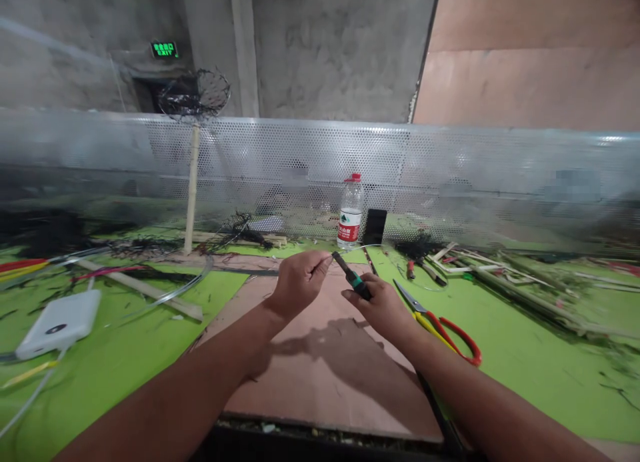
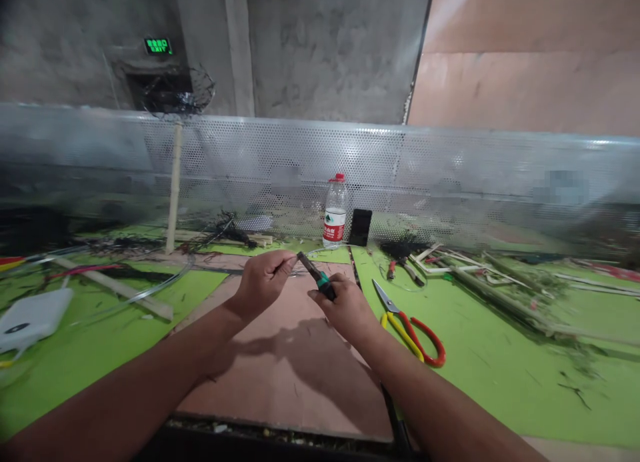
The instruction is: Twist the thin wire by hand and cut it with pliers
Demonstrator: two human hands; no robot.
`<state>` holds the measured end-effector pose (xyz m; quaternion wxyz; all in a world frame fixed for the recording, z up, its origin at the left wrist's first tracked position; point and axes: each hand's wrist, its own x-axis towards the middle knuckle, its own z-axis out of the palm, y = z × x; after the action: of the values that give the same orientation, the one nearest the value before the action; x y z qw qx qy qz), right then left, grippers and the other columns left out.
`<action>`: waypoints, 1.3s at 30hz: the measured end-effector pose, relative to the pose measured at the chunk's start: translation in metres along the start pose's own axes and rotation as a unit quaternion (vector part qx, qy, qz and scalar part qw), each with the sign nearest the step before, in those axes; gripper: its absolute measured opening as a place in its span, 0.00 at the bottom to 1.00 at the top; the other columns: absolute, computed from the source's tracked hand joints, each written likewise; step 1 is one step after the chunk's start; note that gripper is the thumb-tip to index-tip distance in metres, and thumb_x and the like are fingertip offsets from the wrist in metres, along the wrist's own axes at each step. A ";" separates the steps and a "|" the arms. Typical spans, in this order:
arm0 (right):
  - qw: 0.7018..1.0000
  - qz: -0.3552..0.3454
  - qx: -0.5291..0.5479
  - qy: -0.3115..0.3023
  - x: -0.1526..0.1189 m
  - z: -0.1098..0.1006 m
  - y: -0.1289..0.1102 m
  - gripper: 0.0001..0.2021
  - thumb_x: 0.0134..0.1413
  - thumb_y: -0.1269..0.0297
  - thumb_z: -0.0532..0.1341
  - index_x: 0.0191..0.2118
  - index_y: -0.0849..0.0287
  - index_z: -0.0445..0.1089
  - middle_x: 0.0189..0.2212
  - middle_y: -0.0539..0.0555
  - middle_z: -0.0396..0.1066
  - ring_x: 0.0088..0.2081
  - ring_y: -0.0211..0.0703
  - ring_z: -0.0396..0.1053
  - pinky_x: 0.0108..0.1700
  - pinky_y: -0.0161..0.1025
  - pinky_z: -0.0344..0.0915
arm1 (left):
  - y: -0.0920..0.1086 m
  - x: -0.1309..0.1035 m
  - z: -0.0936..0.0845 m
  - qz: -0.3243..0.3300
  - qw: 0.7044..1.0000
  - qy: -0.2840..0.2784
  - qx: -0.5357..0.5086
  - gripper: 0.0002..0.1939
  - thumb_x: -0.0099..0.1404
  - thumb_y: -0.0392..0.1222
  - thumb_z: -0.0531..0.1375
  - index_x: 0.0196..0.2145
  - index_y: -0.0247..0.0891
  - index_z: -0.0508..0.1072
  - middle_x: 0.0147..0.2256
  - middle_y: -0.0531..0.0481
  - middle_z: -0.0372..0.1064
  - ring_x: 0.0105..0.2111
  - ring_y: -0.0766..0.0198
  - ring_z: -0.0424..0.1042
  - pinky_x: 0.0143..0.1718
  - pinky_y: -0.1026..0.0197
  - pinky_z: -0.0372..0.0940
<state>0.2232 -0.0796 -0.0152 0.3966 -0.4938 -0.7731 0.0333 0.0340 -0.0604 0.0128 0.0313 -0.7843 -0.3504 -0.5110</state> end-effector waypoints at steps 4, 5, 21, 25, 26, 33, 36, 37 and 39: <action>0.996 -0.038 0.080 0.011 0.002 -0.001 0.001 0.08 0.49 0.57 0.60 0.30 0.55 0.71 0.42 0.55 0.69 0.45 0.48 0.65 0.48 0.43 0.61 | -0.010 -0.003 0.002 0.019 0.994 0.076 0.074 0.12 0.65 0.43 0.51 0.38 0.37 0.72 0.34 0.46 0.73 0.35 0.64 0.69 0.38 0.64 0.59; 0.994 -0.036 0.100 0.009 0.003 -0.002 0.001 0.08 0.49 0.57 0.61 0.29 0.55 0.72 0.41 0.54 0.69 0.46 0.49 0.64 0.49 0.44 0.60 | -0.013 -0.003 0.003 0.032 0.990 0.095 0.094 0.12 0.65 0.43 0.51 0.38 0.37 0.72 0.34 0.46 0.73 0.35 0.64 0.69 0.38 0.64 0.59; 0.804 0.143 0.568 0.101 0.004 0.000 0.003 0.13 0.46 0.57 0.65 0.37 0.58 0.73 0.35 0.53 0.72 0.40 0.42 0.67 0.50 0.44 0.60 | -0.002 -0.017 0.008 0.379 0.890 0.072 0.243 0.08 0.62 0.34 0.56 0.40 0.36 0.68 0.29 0.52 0.73 0.28 0.67 0.68 0.31 0.63 0.59; 0.766 0.167 0.610 0.114 0.005 -0.002 0.001 0.12 0.42 0.61 0.67 0.36 0.59 0.73 0.32 0.52 0.71 0.38 0.41 0.67 0.48 0.43 0.62 | 0.003 -0.016 0.014 0.372 0.888 0.050 0.267 0.06 0.63 0.34 0.55 0.38 0.36 0.69 0.26 0.52 0.72 0.27 0.66 0.67 0.28 0.62 0.57; 0.764 0.166 0.612 0.118 0.006 -0.002 0.002 0.12 0.42 0.62 0.67 0.35 0.60 0.73 0.32 0.52 0.71 0.38 0.41 0.67 0.48 0.43 0.62 | 0.003 -0.016 0.016 0.365 0.890 0.038 0.272 0.06 0.63 0.34 0.54 0.38 0.36 0.70 0.25 0.52 0.71 0.26 0.66 0.67 0.28 0.62 0.57; 0.841 0.123 0.496 0.177 0.011 -0.003 0.011 0.11 0.40 0.62 0.68 0.33 0.60 0.72 0.32 0.51 0.71 0.38 0.41 0.66 0.46 0.41 0.60 | -0.004 -0.018 0.028 0.220 0.942 -0.093 0.235 0.11 0.65 0.39 0.51 0.41 0.39 0.71 0.28 0.49 0.70 0.29 0.63 0.67 0.29 0.63 0.56; 0.891 0.101 0.401 0.186 0.011 -0.006 0.013 0.09 0.43 0.60 0.66 0.31 0.60 0.72 0.34 0.53 0.71 0.38 0.43 0.66 0.43 0.41 0.60 | -0.003 -0.015 0.030 0.114 0.968 -0.179 0.136 0.13 0.66 0.41 0.49 0.42 0.39 0.71 0.30 0.49 0.71 0.29 0.65 0.68 0.29 0.65 0.57; 0.907 0.092 0.367 0.183 0.010 -0.006 0.013 0.09 0.43 0.59 0.65 0.30 0.60 0.72 0.35 0.53 0.71 0.38 0.43 0.66 0.42 0.41 0.61 | -0.003 -0.013 0.030 0.087 0.969 -0.215 0.086 0.13 0.66 0.40 0.48 0.41 0.39 0.71 0.30 0.50 0.71 0.29 0.66 0.68 0.29 0.65 0.57; 0.936 0.069 0.302 0.168 0.009 -0.006 0.014 0.09 0.45 0.58 0.64 0.29 0.59 0.71 0.37 0.54 0.70 0.37 0.43 0.66 0.41 0.41 0.61 | -0.004 -0.011 0.031 0.049 0.958 -0.282 -0.013 0.13 0.65 0.37 0.48 0.40 0.39 0.71 0.27 0.52 0.70 0.28 0.68 0.67 0.30 0.67 0.58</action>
<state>0.2360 -0.0674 -0.0118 0.6477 -0.4016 -0.6128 0.2088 0.0535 -0.0507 -0.0117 -0.0541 -0.9132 -0.2995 -0.2711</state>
